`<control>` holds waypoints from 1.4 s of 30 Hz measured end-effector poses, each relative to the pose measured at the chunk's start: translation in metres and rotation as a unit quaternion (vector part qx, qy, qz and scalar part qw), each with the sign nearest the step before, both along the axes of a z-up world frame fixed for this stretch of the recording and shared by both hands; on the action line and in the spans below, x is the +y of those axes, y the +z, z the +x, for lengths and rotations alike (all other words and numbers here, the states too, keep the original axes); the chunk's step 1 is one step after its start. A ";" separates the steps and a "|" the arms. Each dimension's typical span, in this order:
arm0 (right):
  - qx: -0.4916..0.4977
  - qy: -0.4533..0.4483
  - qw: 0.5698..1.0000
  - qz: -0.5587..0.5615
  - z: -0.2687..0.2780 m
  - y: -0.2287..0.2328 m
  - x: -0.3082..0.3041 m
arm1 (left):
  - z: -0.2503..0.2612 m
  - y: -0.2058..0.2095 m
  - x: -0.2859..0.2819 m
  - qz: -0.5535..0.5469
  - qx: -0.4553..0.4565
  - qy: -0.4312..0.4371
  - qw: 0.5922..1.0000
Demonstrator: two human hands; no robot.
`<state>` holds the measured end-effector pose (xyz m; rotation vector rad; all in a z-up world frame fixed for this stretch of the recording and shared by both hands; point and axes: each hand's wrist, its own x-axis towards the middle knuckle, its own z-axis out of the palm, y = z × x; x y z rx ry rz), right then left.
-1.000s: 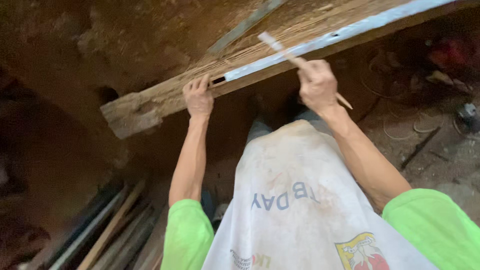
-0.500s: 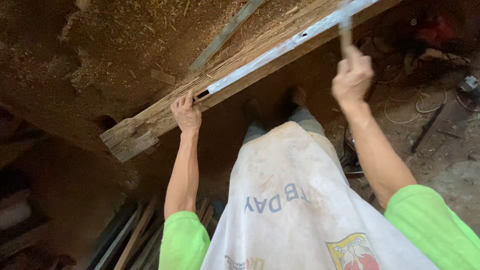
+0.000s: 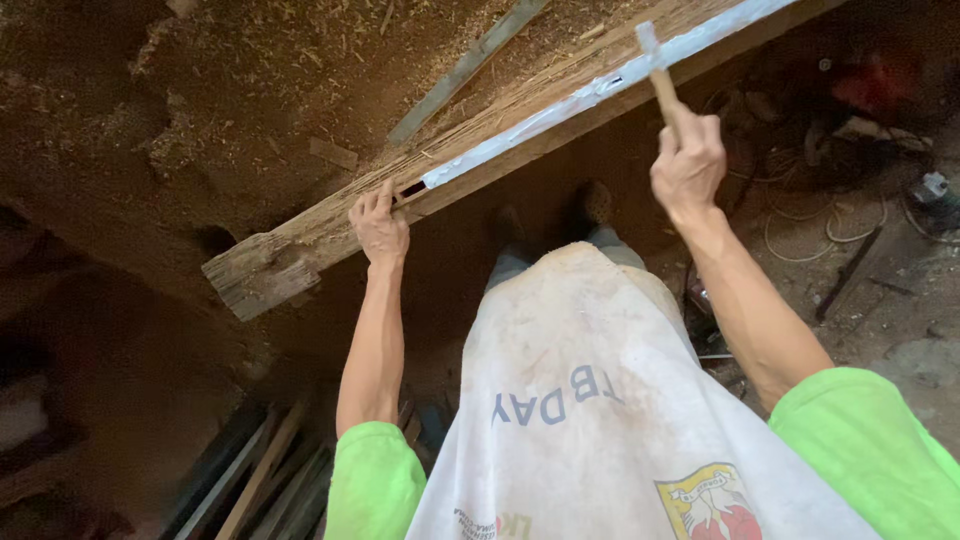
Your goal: The person applies a white substance to a long wooden plank using a brush, then uses a small axe to chip and smooth the plank's surface. The person works on a single plank throughout the clip, repeatedly applying the substance and chipping away at the wood.
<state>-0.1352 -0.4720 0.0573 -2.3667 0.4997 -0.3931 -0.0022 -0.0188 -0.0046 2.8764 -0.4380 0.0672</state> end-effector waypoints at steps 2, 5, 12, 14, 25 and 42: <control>-0.002 0.045 0.999 -0.012 -0.004 0.001 0.026 | 0.003 0.001 -0.002 -0.011 -0.006 -0.010 1.000; 0.102 0.151 0.981 0.067 -0.009 -0.002 0.084 | 0.000 0.004 0.000 -0.005 -0.012 -0.019 1.000; 0.002 0.111 0.990 -0.089 0.037 0.018 0.023 | 0.003 0.008 0.003 -0.030 -0.023 -0.047 0.998; 0.201 0.039 0.958 -0.202 0.050 0.030 -0.032 | 0.002 0.007 0.008 -0.038 -0.016 -0.052 0.998; 0.164 0.214 0.962 0.034 0.038 0.021 0.147 | 0.010 0.000 0.039 -0.093 0.049 -0.061 0.993; -0.005 0.160 0.983 0.094 -0.011 -0.027 0.266 | 0.008 -0.013 0.043 -0.094 0.040 -0.063 0.993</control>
